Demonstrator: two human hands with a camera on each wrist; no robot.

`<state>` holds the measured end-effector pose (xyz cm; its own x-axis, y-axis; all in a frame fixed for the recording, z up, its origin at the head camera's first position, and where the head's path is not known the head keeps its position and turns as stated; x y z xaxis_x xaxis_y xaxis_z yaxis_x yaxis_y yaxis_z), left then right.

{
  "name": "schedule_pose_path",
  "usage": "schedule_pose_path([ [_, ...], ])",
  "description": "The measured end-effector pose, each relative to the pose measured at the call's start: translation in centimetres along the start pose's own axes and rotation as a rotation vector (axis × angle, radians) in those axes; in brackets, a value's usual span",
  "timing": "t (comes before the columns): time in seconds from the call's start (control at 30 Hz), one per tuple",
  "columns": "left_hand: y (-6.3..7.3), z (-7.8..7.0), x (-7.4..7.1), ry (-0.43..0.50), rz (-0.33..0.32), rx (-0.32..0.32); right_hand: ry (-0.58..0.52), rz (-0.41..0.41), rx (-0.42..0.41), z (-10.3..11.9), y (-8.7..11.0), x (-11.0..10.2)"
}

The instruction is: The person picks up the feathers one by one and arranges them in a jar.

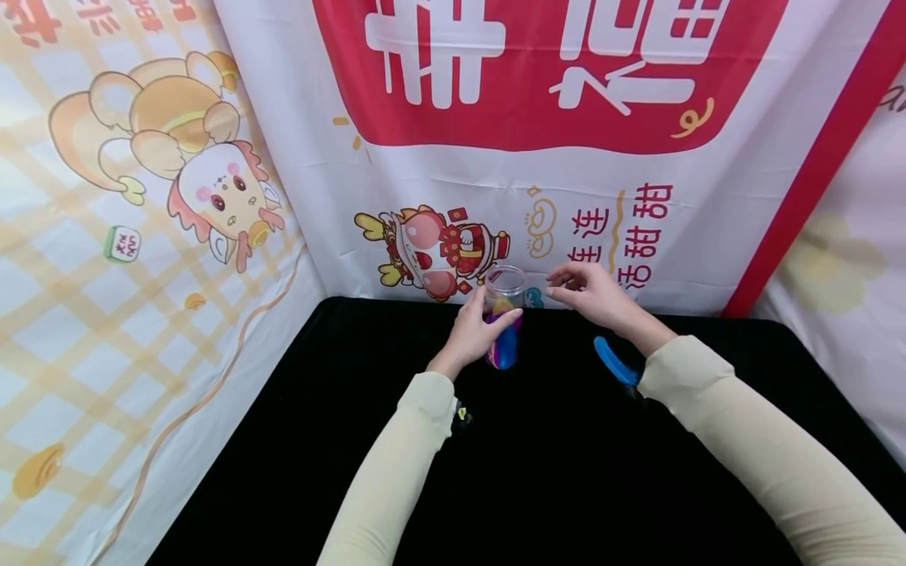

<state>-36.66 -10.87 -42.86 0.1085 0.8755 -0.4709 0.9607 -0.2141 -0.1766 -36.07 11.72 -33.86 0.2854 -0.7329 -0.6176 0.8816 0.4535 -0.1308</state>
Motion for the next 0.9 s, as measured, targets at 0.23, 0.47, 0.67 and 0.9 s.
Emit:
schedule_pose_path([
  [0.23, 0.0, 0.0, -0.1, -0.014, -0.019, 0.013, 0.075, 0.030, 0.022, -2.4, 0.4, -0.8],
  [0.47, 0.1, -0.1, -0.1, -0.022, -0.024, 0.011, 0.066, 0.108, 0.105, -6.4, 1.2, -1.3],
  [0.67, 0.1, -0.1, -0.1, -0.018, -0.022, 0.005, 0.096, 0.083, 0.134, -9.1, 2.0, -1.5],
  [0.9, 0.1, -0.1, 0.0, -0.025, -0.019, 0.003, 0.201, 0.067, 0.134, -11.9, 2.5, -1.6],
])
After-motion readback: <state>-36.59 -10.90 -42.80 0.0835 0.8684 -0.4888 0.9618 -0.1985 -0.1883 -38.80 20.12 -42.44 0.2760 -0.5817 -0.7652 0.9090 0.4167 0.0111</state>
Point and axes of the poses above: each hand's wrist, its own y-axis away from the middle knuckle, its own x-axis out of the palm, z = x × y, the point moved 4 cm from there along -y, towards the middle knuckle, and after that the axes turned 3 degrees about z, right-handed, at the moved point
